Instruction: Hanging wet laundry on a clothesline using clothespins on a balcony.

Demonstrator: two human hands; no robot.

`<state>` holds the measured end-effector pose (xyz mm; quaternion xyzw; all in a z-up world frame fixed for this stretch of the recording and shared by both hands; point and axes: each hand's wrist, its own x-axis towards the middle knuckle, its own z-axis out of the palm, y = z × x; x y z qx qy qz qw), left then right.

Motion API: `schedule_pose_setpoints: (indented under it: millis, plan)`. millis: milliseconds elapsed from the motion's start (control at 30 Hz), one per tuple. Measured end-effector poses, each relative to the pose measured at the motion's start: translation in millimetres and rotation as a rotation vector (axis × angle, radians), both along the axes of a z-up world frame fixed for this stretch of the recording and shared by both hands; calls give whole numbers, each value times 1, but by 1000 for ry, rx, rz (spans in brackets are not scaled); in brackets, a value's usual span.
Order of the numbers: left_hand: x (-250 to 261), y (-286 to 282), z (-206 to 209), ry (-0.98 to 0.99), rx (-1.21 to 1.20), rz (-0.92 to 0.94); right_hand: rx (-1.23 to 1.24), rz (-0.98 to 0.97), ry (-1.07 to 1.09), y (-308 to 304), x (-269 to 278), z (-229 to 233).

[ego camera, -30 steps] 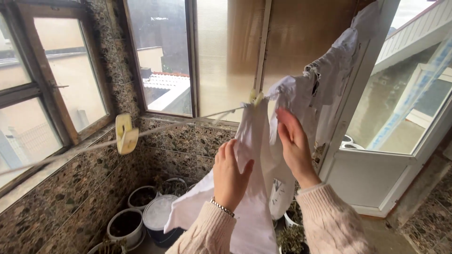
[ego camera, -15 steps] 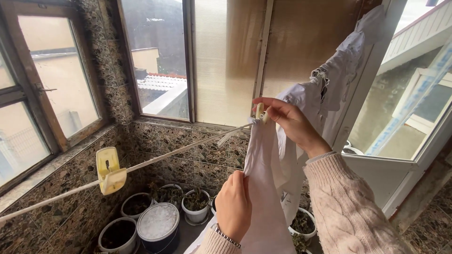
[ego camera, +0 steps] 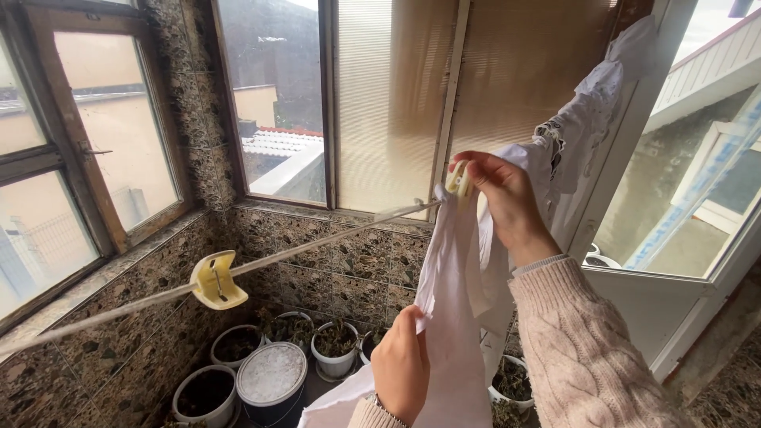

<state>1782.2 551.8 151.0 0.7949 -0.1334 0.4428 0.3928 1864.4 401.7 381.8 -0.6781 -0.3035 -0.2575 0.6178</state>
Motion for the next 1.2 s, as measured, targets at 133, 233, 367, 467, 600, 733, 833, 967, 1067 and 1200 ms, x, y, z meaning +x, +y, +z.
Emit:
schedule_pose_setpoints:
  millis: [133, 233, 367, 467, 600, 733, 833, 967, 1067, 1200]
  plan:
    - [2, 0, -13, 80, -29, -51, 154, 39, 52, -5, 15, 4]
    - [-2, -2, -17, 153, -65, -53, 319, 40, 48, -5, 16, 10]
    - [-11, -3, -17, 167, -66, -130, 239, 23, -33, 20, -10, 19]
    - [-13, -2, -17, 145, -37, -208, 101, -7, -70, 45, -27, 21]
    - [-18, 3, -18, 167, 8, -264, -23, 13, -63, 57, -21, 8]
    - [-30, 10, -11, 169, 52, -225, -107, 47, -17, 54, -40, -5]
    - [-40, 13, -8, 132, 39, -242, -184, -200, -274, 52, -76, -32]
    - [-49, 11, -11, 89, 52, -259, -186, -205, -502, 49, -130, -107]
    - [-60, 11, -8, 66, 84, -328, -478, -102, -307, 39, -145, -166]
    - [-78, 3, -13, 49, 57, -371, -626, -225, 18, 4, -146, -210]
